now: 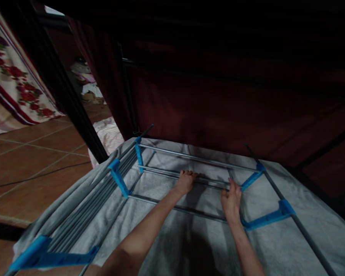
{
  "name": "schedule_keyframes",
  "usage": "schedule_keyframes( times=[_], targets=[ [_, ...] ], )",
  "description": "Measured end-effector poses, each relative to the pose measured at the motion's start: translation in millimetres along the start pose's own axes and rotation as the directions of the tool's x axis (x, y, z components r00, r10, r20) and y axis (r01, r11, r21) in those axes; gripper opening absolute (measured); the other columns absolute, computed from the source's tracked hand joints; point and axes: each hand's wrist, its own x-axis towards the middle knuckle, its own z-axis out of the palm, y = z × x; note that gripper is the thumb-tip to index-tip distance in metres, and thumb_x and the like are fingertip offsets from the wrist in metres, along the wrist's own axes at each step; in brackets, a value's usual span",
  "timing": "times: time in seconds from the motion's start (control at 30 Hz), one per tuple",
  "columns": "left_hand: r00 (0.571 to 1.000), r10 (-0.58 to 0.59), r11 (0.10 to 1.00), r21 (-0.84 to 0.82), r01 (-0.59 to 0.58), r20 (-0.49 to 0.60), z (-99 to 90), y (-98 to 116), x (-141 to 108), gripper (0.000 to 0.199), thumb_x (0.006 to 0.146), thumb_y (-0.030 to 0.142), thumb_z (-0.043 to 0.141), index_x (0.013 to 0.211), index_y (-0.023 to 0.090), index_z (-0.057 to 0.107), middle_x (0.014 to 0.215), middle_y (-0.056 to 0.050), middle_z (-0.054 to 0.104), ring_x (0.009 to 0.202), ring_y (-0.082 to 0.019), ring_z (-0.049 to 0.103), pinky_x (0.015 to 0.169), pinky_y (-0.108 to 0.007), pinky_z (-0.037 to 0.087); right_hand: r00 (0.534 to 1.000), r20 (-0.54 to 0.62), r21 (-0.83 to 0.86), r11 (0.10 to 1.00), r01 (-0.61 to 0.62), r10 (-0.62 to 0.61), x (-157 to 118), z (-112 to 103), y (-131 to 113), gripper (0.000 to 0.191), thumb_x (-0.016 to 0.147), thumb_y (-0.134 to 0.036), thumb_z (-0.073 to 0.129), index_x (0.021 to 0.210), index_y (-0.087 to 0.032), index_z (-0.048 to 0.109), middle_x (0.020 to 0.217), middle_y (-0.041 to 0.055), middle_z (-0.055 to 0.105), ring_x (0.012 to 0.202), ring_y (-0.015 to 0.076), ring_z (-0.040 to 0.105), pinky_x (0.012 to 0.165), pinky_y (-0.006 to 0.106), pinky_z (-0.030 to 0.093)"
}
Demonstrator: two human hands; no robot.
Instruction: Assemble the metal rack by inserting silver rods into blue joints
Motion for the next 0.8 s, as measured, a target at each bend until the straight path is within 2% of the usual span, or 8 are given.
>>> schedule_keyframes(
  times=[0.1, 0.27, 0.43, 0.53, 0.6, 0.67, 0.73, 0.8],
  targets=[
    [1.0, 0.01, 1.0, -0.018, -0.011, -0.014, 0.5, -1, -2, 0.039, 0.097, 0.024, 0.038, 0.131, 0.022, 0.058, 0.106, -0.014, 0.066, 0.106, -0.029, 0.058, 0.091, -0.045, 0.035, 0.96, 0.115, -0.011, 0.966, 0.257, -0.254, 10, 8, -30, 0.057, 0.087, -0.01, 0.036, 0.143, -0.018, 0.043, 0.14, 0.0148, 0.049, 0.134, 0.0298, 0.04, 0.109, 0.051, 0.035],
    [0.999, 0.026, 0.998, -0.051, -0.029, -0.044, 0.3, -3, 0, 0.037, 0.097, 0.022, 0.04, 0.13, 0.019, 0.055, 0.107, -0.016, 0.066, 0.107, -0.029, 0.057, 0.094, -0.046, 0.035, 0.849, 0.303, -0.029, 0.886, 0.463, -0.434, 27, 24, -52, 0.053, 0.09, -0.008, 0.037, 0.14, -0.016, 0.048, 0.131, 0.0128, 0.059, 0.129, 0.0259, 0.047, 0.115, 0.052, 0.024],
    [0.994, 0.048, 0.994, -0.094, -0.058, -0.1, -0.4, -3, -6, 0.032, 0.096, 0.022, 0.045, 0.125, 0.023, 0.059, 0.114, -0.013, 0.064, 0.113, -0.026, 0.055, 0.099, -0.046, 0.035, 0.757, 0.444, 0.026, 0.851, 0.525, -0.48, 36, 33, -53, 0.039, 0.096, -0.015, 0.039, 0.128, -0.019, 0.06, 0.113, 0.012, 0.065, 0.104, 0.024, 0.058, 0.099, 0.041, 0.04],
    [0.944, -0.05, 0.975, -0.22, -0.025, -0.328, -4.1, -22, -29, 0.03, 0.096, 0.026, 0.046, 0.122, 0.025, 0.061, 0.123, -0.011, 0.06, 0.119, -0.025, 0.052, 0.105, -0.046, 0.033, 0.755, 0.471, 0.029, 0.864, 0.503, -0.456, 39, 35, -51, 0.037, 0.097, -0.014, 0.038, 0.125, -0.02, 0.063, 0.106, 0.0107, 0.065, 0.096, 0.0235, 0.058, 0.088, 0.037, 0.042],
    [0.796, -0.308, 0.917, -0.386, 0.101, -0.521, -10.9, -52, -49, 0.027, 0.096, 0.027, 0.043, 0.113, 0.022, 0.063, 0.12, -0.012, 0.06, 0.118, -0.024, 0.051, 0.104, -0.044, 0.035, 0.755, 0.478, 0.031, 0.867, 0.497, -0.45, 40, 35, -49, 0.038, 0.097, -0.012, 0.038, 0.124, -0.021, 0.063, 0.105, 0.0102, 0.064, 0.095, 0.0235, 0.057, 0.086, 0.036, 0.042],
    [0.458, -0.63, 0.764, -0.608, 0.219, -0.627, -21.4, -93, -67, 0.025, 0.096, 0.028, 0.04, 0.103, 0.018, 0.062, 0.113, -0.013, 0.059, 0.115, -0.024, 0.05, 0.102, -0.042, 0.037, 0.753, 0.48, 0.031, 0.867, 0.498, -0.45, 40, 36, -48, 0.039, 0.095, -0.011, 0.039, 0.125, -0.021, 0.063, 0.105, 0.01, 0.064, 0.096, 0.0238, 0.057, 0.086, 0.036, 0.041],
    [0.136, -0.839, 0.544, -0.815, 0.198, -0.527, -33.0, -136, -78, 0.022, 0.092, 0.032, 0.045, 0.103, 0.016, 0.056, 0.117, -0.012, 0.057, 0.118, -0.024, 0.047, 0.101, -0.038, 0.036, 0.749, 0.482, 0.037, 0.865, 0.501, -0.454, 40, 36, -47, 0.04, 0.095, -0.01, 0.04, 0.126, -0.022, 0.063, 0.105, 0.0096, 0.064, 0.096, 0.0238, 0.056, 0.085, 0.036, 0.041],
    [0.088, -0.893, 0.45, -0.876, 0.172, -0.441, -41.8, -172, -79, 0.026, 0.094, 0.037, 0.038, 0.099, 0.015, 0.053, 0.109, -0.011, 0.059, 0.113, -0.024, 0.05, 0.093, -0.036, 0.04, 0.745, 0.486, 0.044, 0.864, 0.501, -0.457, 40, 37, -46, 0.041, 0.095, -0.01, 0.04, 0.126, -0.022, 0.062, 0.105, 0.0093, 0.063, 0.097, 0.0237, 0.056, 0.085, 0.035, 0.041]
  ],
)
